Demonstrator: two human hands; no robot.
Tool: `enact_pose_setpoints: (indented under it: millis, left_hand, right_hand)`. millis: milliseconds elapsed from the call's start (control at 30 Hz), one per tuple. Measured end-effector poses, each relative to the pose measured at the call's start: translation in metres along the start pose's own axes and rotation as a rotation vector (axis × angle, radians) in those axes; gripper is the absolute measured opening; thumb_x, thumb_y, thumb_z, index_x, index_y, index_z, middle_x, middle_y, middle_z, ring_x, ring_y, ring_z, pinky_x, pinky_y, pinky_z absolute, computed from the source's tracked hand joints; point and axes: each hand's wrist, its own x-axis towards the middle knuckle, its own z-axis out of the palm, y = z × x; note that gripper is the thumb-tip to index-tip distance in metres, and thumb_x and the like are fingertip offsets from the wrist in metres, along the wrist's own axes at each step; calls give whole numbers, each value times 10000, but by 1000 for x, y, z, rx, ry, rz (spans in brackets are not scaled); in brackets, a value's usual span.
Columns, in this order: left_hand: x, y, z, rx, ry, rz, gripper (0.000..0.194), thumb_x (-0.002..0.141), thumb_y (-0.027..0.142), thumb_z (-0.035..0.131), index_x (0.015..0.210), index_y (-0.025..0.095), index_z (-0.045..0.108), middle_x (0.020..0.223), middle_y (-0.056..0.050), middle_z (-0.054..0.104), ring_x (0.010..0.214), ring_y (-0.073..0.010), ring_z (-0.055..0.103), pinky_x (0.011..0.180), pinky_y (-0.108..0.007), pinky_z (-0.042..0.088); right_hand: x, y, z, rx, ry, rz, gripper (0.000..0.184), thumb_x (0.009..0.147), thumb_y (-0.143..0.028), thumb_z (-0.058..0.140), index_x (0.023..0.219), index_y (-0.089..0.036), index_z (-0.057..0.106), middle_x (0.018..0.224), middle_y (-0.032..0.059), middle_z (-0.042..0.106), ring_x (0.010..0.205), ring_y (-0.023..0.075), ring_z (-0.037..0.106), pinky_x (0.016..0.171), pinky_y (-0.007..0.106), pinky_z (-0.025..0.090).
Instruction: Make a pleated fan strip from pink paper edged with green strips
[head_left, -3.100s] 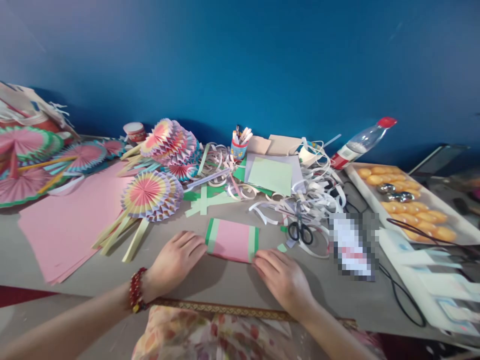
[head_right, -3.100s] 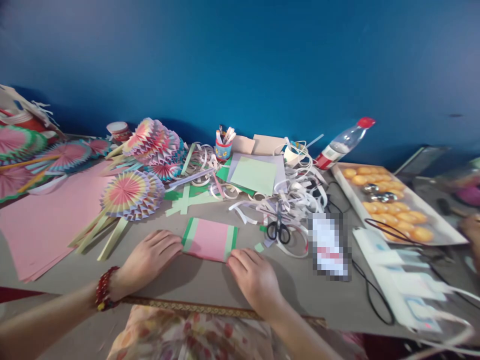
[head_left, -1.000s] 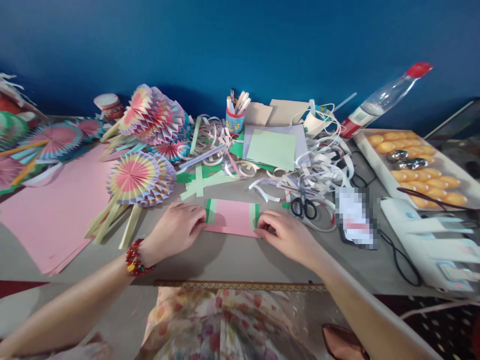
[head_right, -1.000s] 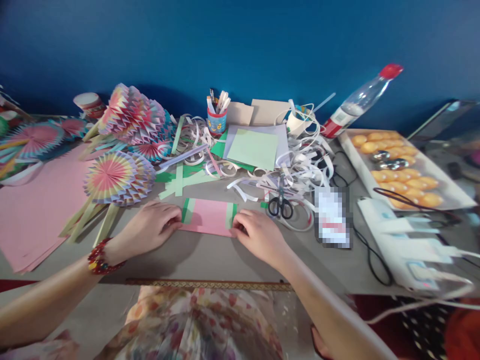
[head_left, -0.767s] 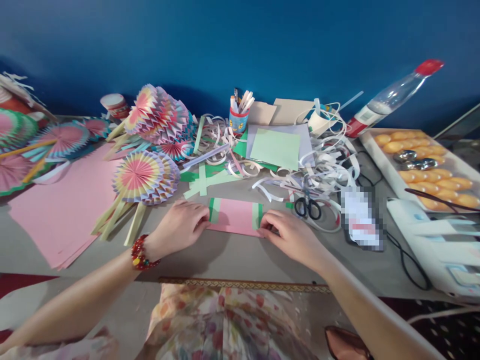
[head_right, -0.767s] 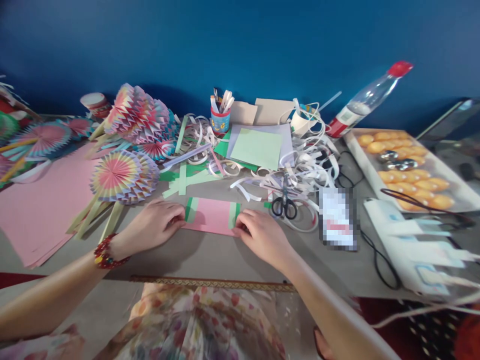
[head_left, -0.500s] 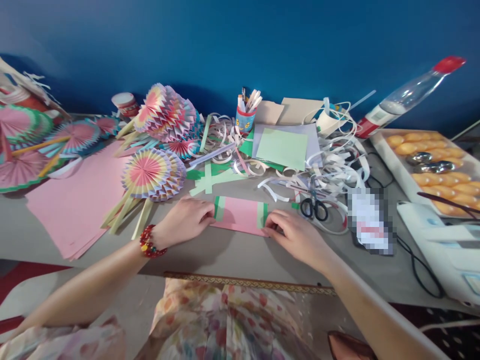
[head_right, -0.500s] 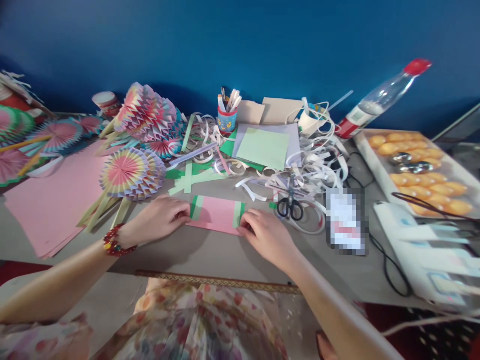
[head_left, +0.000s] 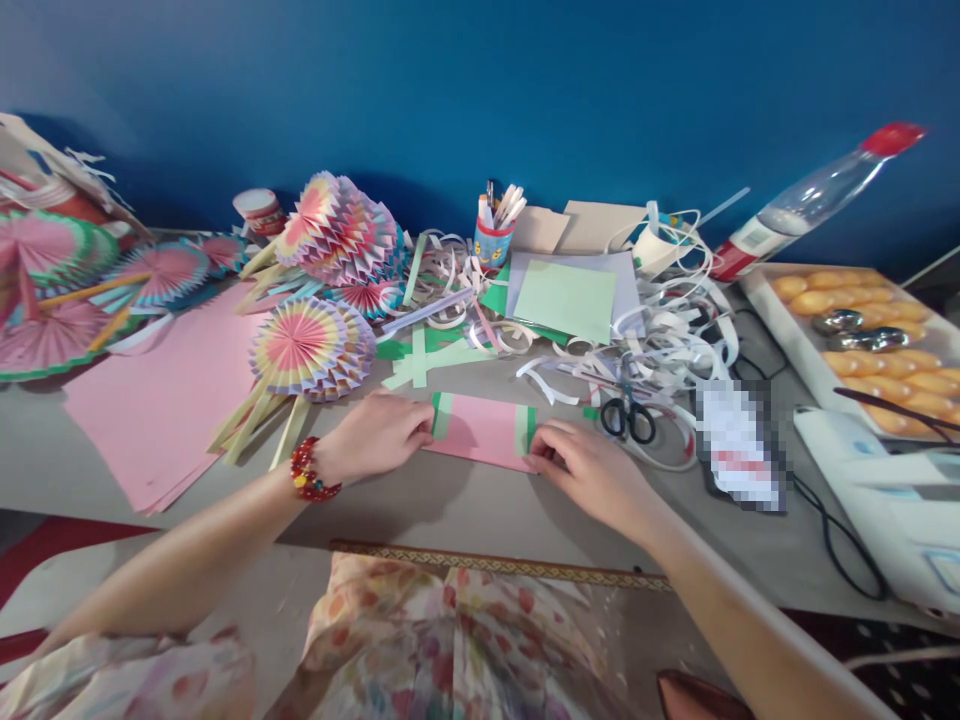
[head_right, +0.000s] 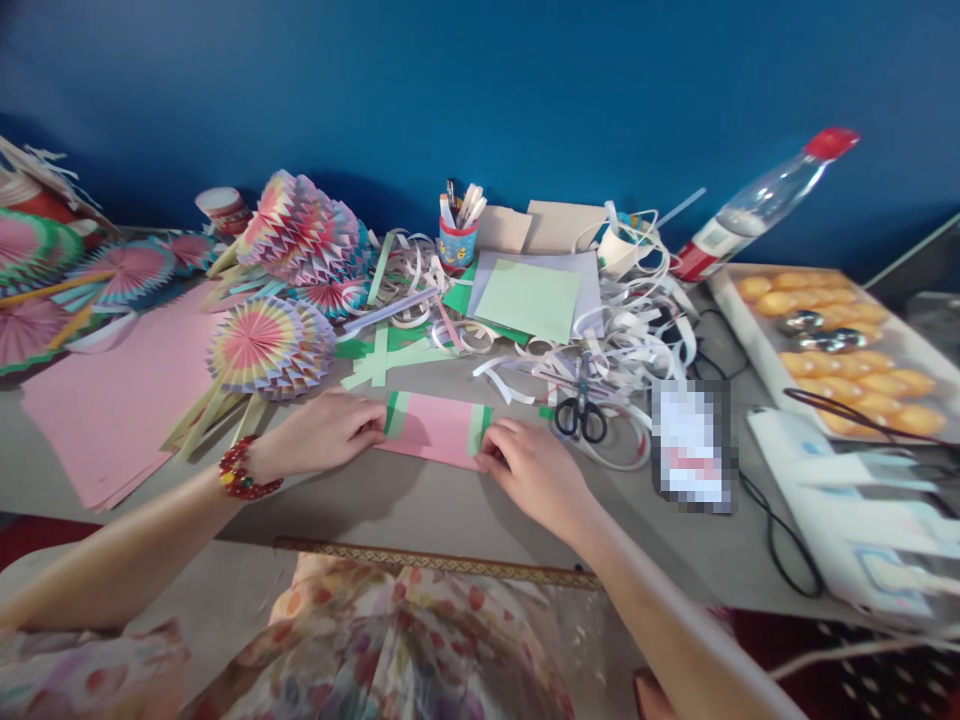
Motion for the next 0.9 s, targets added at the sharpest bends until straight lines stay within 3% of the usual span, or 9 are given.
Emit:
enact_pose_setpoints:
  millis: [900]
  left_hand:
    - [-4, 2, 5, 46, 54, 21, 183, 978, 270, 515, 818, 190, 557, 792, -3, 660, 772, -194, 613, 727, -320, 353]
  right_hand:
    - [3, -1, -3, -17, -20, 13, 121, 918, -266, 612, 813, -211, 587, 831, 4, 613, 782, 159, 591, 655, 258, 364]
